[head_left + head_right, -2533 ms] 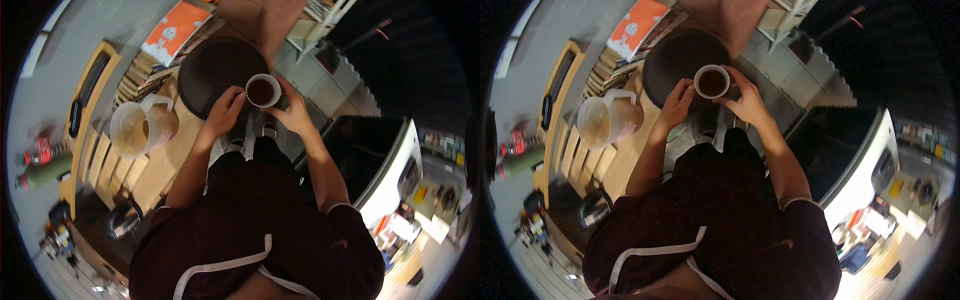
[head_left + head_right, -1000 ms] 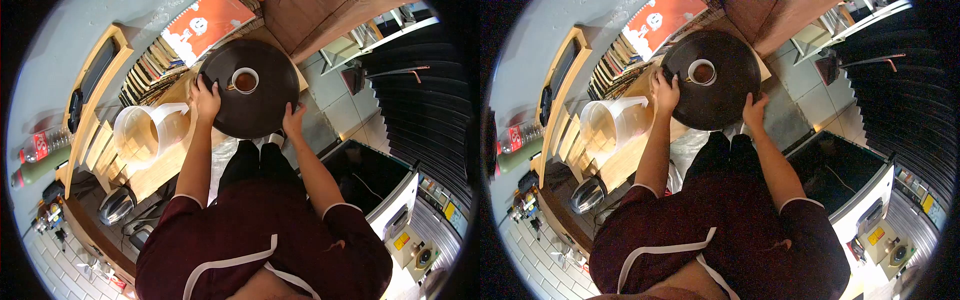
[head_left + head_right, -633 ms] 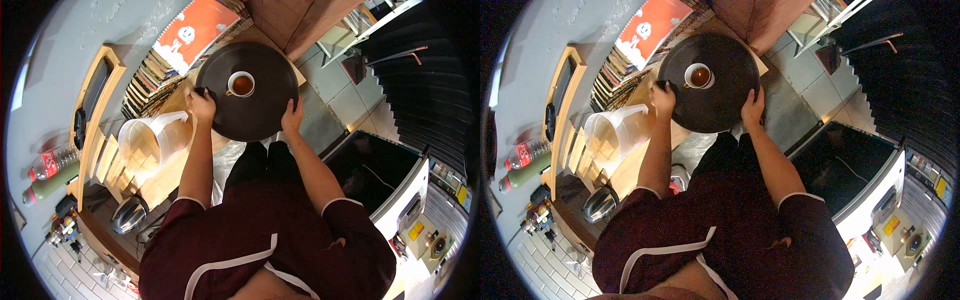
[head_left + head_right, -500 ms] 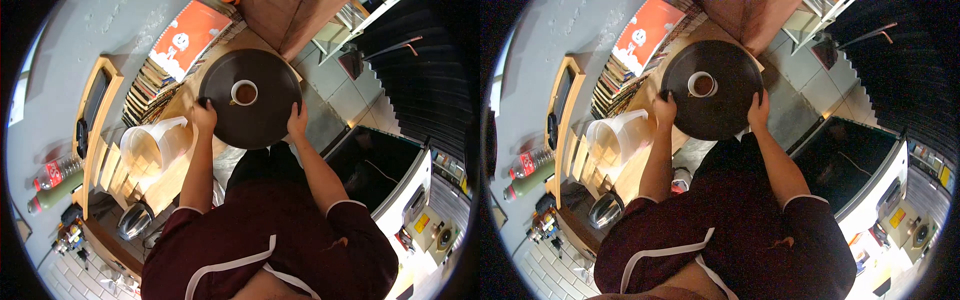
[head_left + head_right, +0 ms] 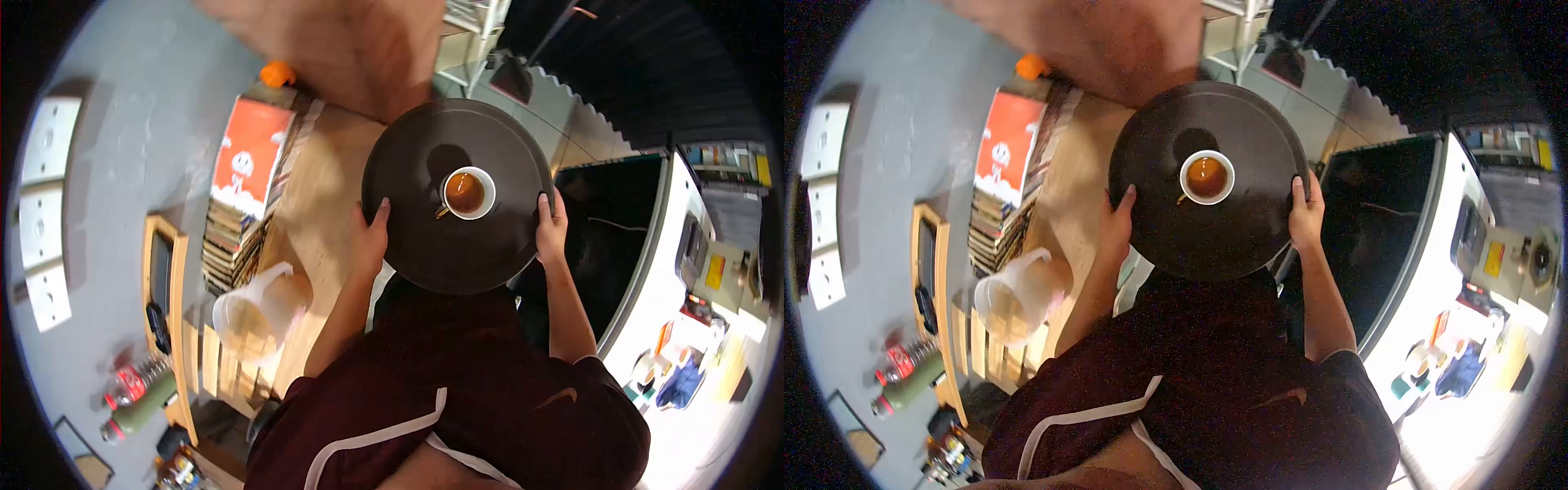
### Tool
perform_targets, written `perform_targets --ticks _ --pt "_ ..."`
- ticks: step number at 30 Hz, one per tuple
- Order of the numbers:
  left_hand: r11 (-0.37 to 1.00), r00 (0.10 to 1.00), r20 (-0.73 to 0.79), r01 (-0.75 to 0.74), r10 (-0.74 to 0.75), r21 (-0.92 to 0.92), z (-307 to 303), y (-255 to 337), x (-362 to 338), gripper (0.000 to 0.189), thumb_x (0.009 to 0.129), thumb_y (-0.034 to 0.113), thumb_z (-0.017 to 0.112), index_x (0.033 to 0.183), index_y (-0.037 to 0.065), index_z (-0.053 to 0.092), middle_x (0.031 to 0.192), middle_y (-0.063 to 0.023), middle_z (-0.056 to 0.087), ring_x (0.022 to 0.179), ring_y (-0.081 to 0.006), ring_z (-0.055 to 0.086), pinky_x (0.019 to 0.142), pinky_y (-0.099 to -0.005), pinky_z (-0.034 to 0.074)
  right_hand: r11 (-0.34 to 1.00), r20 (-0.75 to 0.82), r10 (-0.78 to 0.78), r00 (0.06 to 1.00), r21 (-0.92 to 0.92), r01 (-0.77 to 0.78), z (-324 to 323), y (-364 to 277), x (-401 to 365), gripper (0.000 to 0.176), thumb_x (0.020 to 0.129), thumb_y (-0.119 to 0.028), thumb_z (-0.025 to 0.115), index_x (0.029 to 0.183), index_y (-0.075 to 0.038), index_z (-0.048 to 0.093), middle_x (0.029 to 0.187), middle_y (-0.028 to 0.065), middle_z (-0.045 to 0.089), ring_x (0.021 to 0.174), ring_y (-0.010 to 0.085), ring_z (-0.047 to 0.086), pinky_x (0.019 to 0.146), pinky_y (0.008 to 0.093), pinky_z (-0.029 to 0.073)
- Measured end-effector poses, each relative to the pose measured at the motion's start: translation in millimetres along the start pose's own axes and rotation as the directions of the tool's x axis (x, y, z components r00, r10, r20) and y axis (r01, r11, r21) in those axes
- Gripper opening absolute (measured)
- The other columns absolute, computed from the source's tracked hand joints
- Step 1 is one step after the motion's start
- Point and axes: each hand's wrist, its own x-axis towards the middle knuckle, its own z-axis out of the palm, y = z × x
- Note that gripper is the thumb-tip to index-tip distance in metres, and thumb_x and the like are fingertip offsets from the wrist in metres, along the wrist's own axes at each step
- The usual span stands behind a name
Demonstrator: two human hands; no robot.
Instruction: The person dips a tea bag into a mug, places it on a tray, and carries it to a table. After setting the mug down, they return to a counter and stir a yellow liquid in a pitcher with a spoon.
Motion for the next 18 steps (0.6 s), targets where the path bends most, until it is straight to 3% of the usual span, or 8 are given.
perform_targets --ticks 1,3,6,10,13,16,18 --pt "1.000 0.999 0.036 -0.013 0.013 0.008 10.7 8.8 4.1 0.043 0.092 0.028 0.061 0.120 -0.003 0.048 0.118 -0.0165 0.057 0.109 -0.0246 0.054 0.093 -0.0353 0.044 1.000 -0.067 -0.005 0.998 0.003 0.006 -12.3 -3.3 1.6 0.040 0.099 -0.020 0.049 0.133 0.002 0.046 0.119 0.0103 0.058 0.106 0.0165 0.055 0.092 0.0285 0.043" --pt "0.966 0.977 0.201 0.123 -0.077 -0.229 38.1 36.7 10.0 0.046 0.091 0.026 0.062 0.124 -0.001 0.047 0.121 -0.0152 0.056 0.110 -0.0246 0.054 0.094 -0.0359 0.043 0.998 -0.176 0.026 0.984 0.053 -0.017 -27.1 -28.3 -0.6 0.039 0.099 -0.019 0.049 0.132 0.002 0.046 0.117 0.0096 0.059 0.105 0.0156 0.055 0.092 0.0280 0.043" --pt "0.962 0.937 0.318 0.207 -0.142 -0.179 84.3 89.4 11.2 0.052 0.089 0.025 0.065 0.131 0.002 0.044 0.124 -0.0132 0.054 0.112 -0.0242 0.053 0.096 -0.0364 0.043 0.997 -0.291 0.007 0.957 0.075 0.016 -57.8 -50.7 5.6 0.038 0.099 -0.018 0.049 0.131 0.002 0.047 0.116 0.0086 0.060 0.104 0.0146 0.056 0.091 0.0273 0.043" --pt "0.975 0.889 0.448 0.174 -0.095 -0.139 155.3 129.2 18.0 0.061 0.087 0.024 0.066 0.137 0.004 0.038 0.129 -0.0120 0.051 0.116 -0.0235 0.050 0.095 -0.0358 0.044 0.997 -0.407 -0.030 0.913 0.059 0.059 -96.2 -87.0 22.1 0.036 0.099 -0.016 0.048 0.131 0.002 0.047 0.115 0.0081 0.060 0.103 0.0136 0.056 0.091 0.0266 0.043" --pt "0.967 0.811 0.570 0.233 -0.136 -0.100 210.6 122.7 48.3 0.058 0.087 0.024 0.064 0.135 0.003 0.040 0.128 -0.0113 0.052 0.116 -0.0233 0.050 0.096 -0.0358 0.043 0.988 -0.474 -0.035 0.880 0.115 0.102 -136.7 -101.8 46.6 0.035 0.099 -0.014 0.048 0.130 0.002 0.048 0.115 0.0078 0.061 0.103 0.0128 0.056 0.091 0.0262 0.043" --pt "0.994 0.794 0.607 0.064 0.004 -0.090 282.3 155.8 30.0 0.054 0.088 0.023 0.064 0.133 0.002 0.043 0.126 -0.0108 0.053 0.115 -0.0225 0.051 0.096 -0.0350 0.043 0.988 -0.504 -0.052 0.862 0.097 0.116 -181.6 -117.6 75.2 0.034 0.099 -0.013 0.047 0.129 0.002 0.049 0.116 0.0087 0.060 0.105 0.0136 0.056 0.093 0.0264 0.043" --pt "0.997 0.779 0.627 0.030 0.022 -0.072 324.3 157.8 38.9 0.052 0.088 0.022 0.063 0.131 0.001 0.044 0.125 -0.0107 0.054 0.114 -0.0222 0.052 0.095 -0.0343 0.043 0.992 -0.555 -0.062 0.829 0.055 0.111 -208.4 -129.1 92.0 0.035 0.099 -0.014 0.047 0.130 0.002 0.048 0.116 0.0096 0.060 0.106 0.0141 0.055 0.094 0.0268 0.042"
